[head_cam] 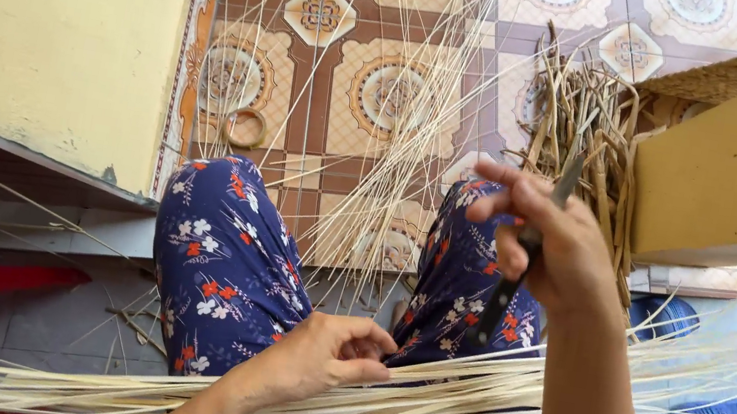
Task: Splitting and shaving thin bamboo strips into even pieces using a small hand-held knife.
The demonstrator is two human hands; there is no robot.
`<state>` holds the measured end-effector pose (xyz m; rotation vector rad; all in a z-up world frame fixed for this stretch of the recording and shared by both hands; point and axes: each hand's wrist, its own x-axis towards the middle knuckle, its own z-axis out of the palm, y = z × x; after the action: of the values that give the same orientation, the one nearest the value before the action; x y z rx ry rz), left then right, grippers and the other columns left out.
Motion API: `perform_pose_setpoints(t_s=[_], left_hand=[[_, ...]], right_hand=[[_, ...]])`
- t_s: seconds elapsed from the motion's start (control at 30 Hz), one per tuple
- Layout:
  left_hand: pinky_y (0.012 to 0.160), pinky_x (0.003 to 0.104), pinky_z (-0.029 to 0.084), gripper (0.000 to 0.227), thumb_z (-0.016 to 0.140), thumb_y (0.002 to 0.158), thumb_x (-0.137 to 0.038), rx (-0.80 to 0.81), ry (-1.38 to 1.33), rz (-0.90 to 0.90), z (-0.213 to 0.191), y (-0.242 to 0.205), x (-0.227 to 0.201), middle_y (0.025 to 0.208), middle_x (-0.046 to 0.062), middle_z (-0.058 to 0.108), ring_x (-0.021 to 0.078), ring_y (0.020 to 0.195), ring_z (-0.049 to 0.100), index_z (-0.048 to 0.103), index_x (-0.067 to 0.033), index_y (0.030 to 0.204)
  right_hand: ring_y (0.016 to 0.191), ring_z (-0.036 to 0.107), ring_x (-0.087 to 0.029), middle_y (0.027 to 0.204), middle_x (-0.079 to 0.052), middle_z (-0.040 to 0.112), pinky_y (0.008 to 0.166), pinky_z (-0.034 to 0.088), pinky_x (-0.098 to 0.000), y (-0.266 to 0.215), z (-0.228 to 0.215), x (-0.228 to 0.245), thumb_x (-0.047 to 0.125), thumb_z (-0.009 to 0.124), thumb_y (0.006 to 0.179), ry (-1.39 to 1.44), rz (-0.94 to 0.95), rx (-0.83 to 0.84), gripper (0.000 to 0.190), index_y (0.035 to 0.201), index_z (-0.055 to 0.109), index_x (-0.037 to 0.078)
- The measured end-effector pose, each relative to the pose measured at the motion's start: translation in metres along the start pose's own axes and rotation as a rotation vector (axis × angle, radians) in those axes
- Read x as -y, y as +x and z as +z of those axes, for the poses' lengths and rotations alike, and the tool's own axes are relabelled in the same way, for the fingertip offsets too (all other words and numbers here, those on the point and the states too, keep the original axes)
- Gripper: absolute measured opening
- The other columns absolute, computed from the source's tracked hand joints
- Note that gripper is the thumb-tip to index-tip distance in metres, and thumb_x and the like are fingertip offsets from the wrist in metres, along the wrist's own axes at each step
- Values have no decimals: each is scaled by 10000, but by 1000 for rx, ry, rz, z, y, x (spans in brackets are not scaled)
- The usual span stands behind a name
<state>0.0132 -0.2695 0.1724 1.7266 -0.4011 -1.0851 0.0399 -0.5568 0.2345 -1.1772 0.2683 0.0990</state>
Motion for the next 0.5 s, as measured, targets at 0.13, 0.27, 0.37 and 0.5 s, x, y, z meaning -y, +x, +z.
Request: perform_pose_setpoints(t_s=[0.13, 0.27, 0.37, 0.5], left_hand=[[652, 243, 533, 189, 736, 862, -183, 48, 124, 68, 11, 12, 5, 778, -3, 710, 63, 691, 633, 785, -53, 990], [629, 247, 515, 152, 745, 855, -156, 13, -1, 9, 10, 19, 11, 758, 3, 690, 56, 682, 594, 755, -24, 930], [631, 221, 511, 143, 765, 846, -159, 20, -37, -7, 5, 22, 8, 759, -14, 704, 30, 679, 601, 757, -38, 923], [607, 210, 526, 157, 749, 893, -196, -111, -115, -19, 3, 19, 4, 725, -23, 722, 29, 647, 638, 758, -42, 923]], right_hand=[[449, 504, -78, 897, -147, 718, 390, 417, -217, -24, -6, -29, 216, 529, 1028, -8, 106, -10, 454, 1363, 586, -85], [444, 511, -80, 875, -151, 715, 382, 415, -214, -48, -5, -35, 210, 531, 1026, 45, 98, -26, 447, 1351, 590, -92], [428, 515, -85, 852, -155, 714, 374, 412, -211, -64, -3, -35, 206, 531, 1019, 34, 72, -38, 440, 1338, 597, -90], [390, 516, -101, 788, -155, 710, 348, 394, -220, -81, -7, -54, 220, 524, 1010, -45, 143, -10, 435, 1289, 629, -96]])
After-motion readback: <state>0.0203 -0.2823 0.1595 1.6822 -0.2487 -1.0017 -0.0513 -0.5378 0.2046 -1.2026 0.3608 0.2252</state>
